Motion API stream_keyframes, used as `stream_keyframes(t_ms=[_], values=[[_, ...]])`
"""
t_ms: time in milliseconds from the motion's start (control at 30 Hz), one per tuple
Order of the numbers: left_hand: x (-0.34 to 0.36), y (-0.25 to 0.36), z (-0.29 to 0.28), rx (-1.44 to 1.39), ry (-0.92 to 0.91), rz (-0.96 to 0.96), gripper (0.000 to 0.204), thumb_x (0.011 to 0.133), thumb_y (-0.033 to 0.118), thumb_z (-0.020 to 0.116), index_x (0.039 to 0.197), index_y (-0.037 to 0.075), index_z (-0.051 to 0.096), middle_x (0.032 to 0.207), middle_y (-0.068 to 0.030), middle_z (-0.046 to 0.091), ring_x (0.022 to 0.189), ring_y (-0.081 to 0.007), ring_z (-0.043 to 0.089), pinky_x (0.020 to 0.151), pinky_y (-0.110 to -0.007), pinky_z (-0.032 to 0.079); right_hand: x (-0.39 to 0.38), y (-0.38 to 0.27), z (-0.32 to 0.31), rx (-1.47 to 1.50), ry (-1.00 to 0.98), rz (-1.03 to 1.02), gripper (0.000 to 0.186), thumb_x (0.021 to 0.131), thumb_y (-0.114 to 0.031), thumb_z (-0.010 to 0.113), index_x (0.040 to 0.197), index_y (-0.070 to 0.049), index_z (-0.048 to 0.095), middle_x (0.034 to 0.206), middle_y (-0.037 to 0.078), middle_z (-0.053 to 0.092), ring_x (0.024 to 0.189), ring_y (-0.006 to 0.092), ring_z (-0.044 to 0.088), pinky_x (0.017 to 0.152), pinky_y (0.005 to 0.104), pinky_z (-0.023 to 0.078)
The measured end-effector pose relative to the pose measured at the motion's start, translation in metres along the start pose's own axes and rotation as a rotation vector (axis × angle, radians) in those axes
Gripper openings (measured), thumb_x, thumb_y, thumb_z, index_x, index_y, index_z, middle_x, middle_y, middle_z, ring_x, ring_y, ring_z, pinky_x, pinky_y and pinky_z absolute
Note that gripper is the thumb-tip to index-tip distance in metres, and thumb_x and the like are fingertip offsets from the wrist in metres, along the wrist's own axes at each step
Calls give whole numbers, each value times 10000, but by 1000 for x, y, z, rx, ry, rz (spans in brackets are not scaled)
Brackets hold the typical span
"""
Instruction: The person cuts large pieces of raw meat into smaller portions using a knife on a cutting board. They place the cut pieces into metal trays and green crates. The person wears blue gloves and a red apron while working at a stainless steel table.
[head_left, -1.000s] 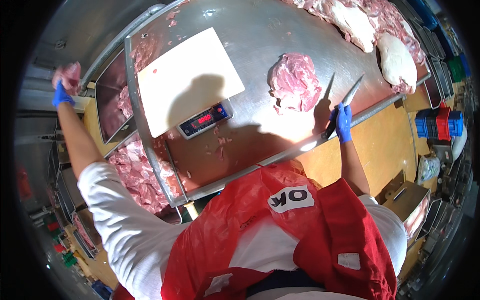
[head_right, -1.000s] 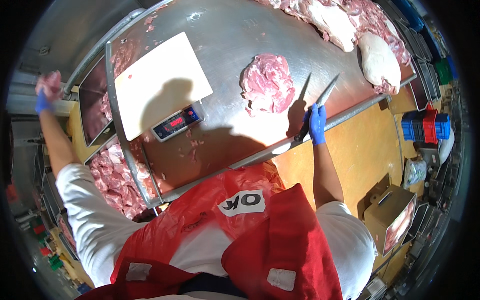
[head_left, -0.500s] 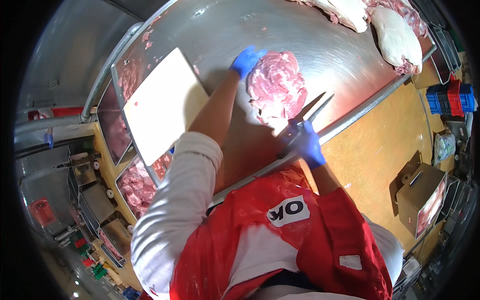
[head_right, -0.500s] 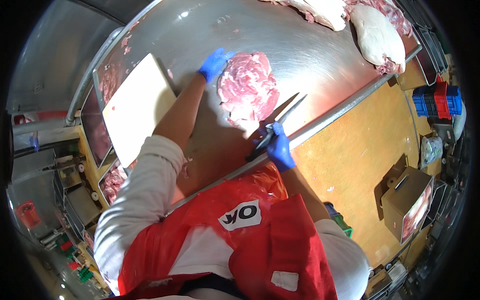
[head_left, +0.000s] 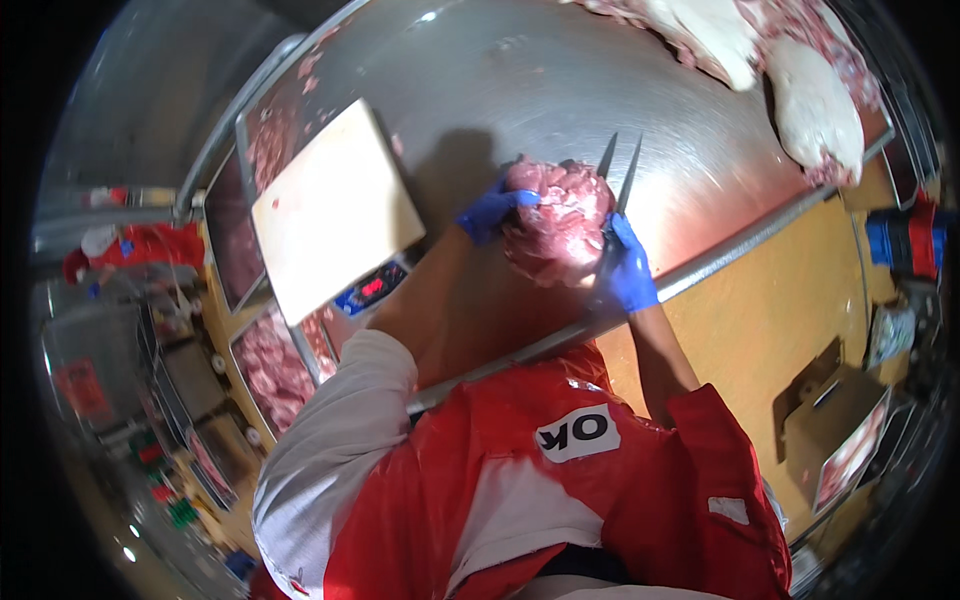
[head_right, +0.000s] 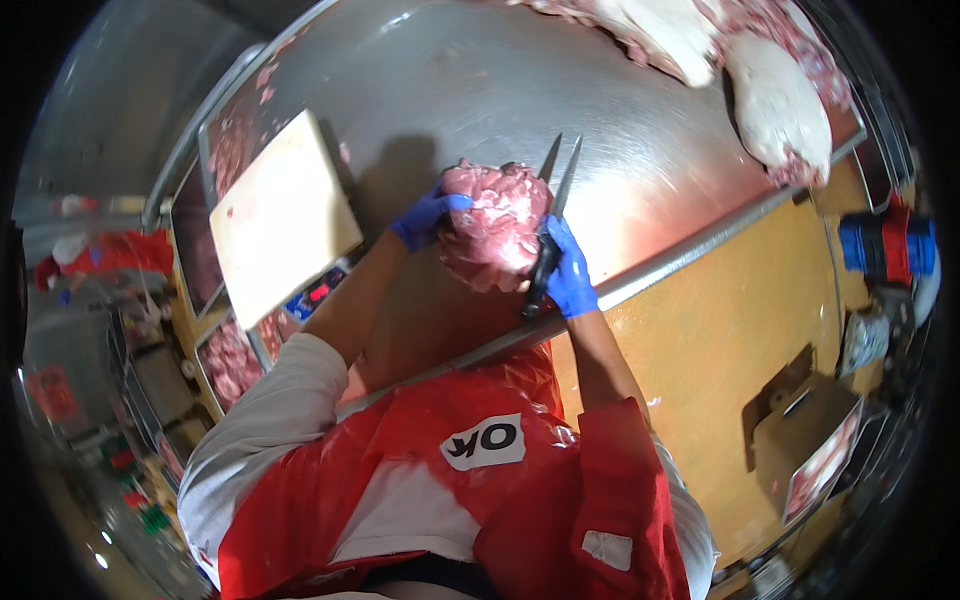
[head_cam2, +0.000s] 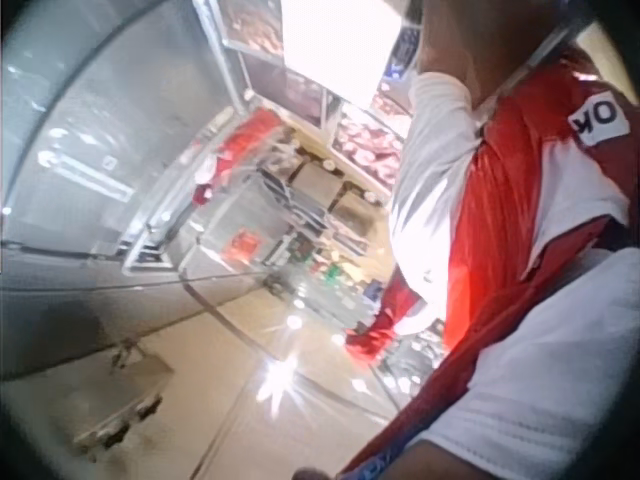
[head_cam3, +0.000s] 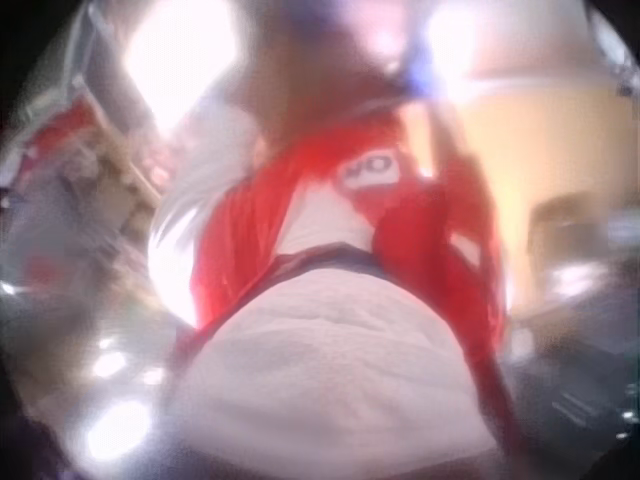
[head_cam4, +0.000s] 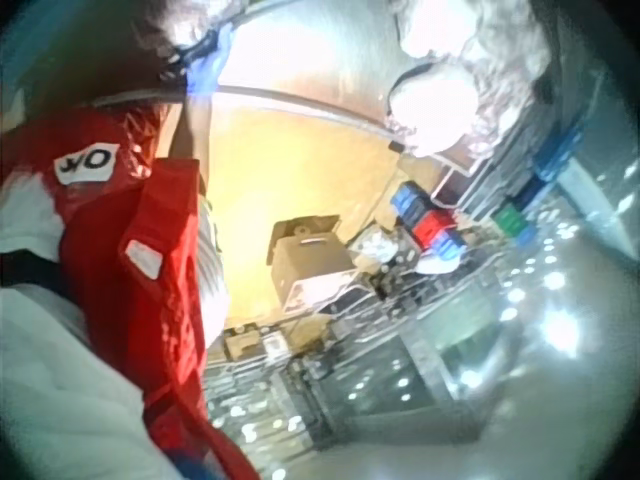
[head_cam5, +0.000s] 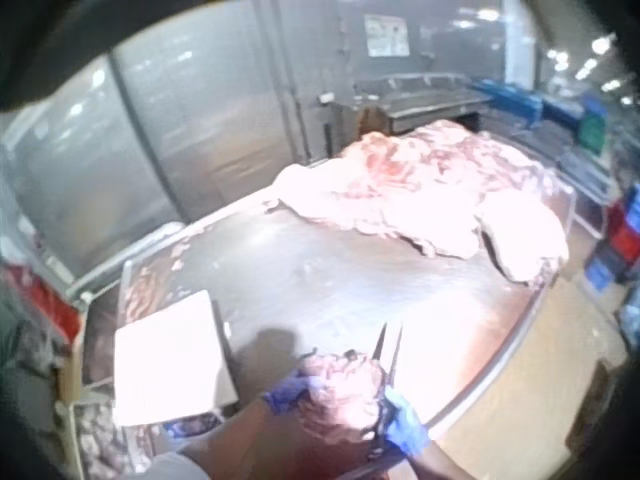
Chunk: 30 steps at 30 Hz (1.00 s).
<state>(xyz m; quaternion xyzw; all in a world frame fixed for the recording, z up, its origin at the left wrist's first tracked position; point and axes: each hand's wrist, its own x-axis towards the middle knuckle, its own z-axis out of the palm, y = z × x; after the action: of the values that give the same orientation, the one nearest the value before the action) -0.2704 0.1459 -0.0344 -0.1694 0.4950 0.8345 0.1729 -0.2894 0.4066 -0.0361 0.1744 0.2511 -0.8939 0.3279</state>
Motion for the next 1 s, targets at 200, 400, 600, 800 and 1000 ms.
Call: stream_keyframes(t_ms=[200, 400, 600, 800, 1000], values=[[-115, 32, 33, 82, 271, 433, 678, 784, 51, 751, 1394, 75, 455, 1302, -62, 557, 1221, -189, 521, 1068, -365, 431, -7, -11, 41, -297, -41, 137, 262, 946, -116, 627, 1187, -12, 626, 1044, 54, 681, 983, 163, 642, 962, 317, 503], [-199, 93, -44, -186, 582, 792, 549, 816, 44, 719, 1311, 29, 482, 1204, -83, 585, 1099, -179, 582, 933, -330, 517, 76, 66, 203, -545, -390, 130, 330, 983, -140, 571, 1270, 19, 598, 1235, 104, 658, 1157, 190, 607, 1056, 342, 451], [-219, 52, -109, 220, 1192, 1049, 549, 823, 66, 694, 1318, 21, 459, 1069, -67, 525, 959, -156, 538, 830, -296, 491, 149, 159, 319, -1205, -670, 272, 335, 950, -314, 647, 1178, -75, 596, 959, 18, 618, 885, 122, 618, 856, 326, 547], [-371, -46, -117, 564, 1078, 743, 394, 881, 72, 660, 1263, 39, 566, 993, -45, 586, 873, -127, 557, 807, -305, 508, 125, 145, 286, -1354, -431, 18, 328, 959, -336, 638, 1173, -91, 593, 1066, 54, 608, 915, 149, 615, 727, 355, 538], [-485, -79, -217, 833, 1404, 670, 175, 896, 2, 643, 1071, 16, 656, 895, -108, 668, 833, -152, 640, 754, -292, 523, 42, 80, 180, -1177, -292, -140, 193, 1045, -250, 507, 991, -68, 540, 777, 97, 608, 585, 171, 581, 560, 317, 530]])
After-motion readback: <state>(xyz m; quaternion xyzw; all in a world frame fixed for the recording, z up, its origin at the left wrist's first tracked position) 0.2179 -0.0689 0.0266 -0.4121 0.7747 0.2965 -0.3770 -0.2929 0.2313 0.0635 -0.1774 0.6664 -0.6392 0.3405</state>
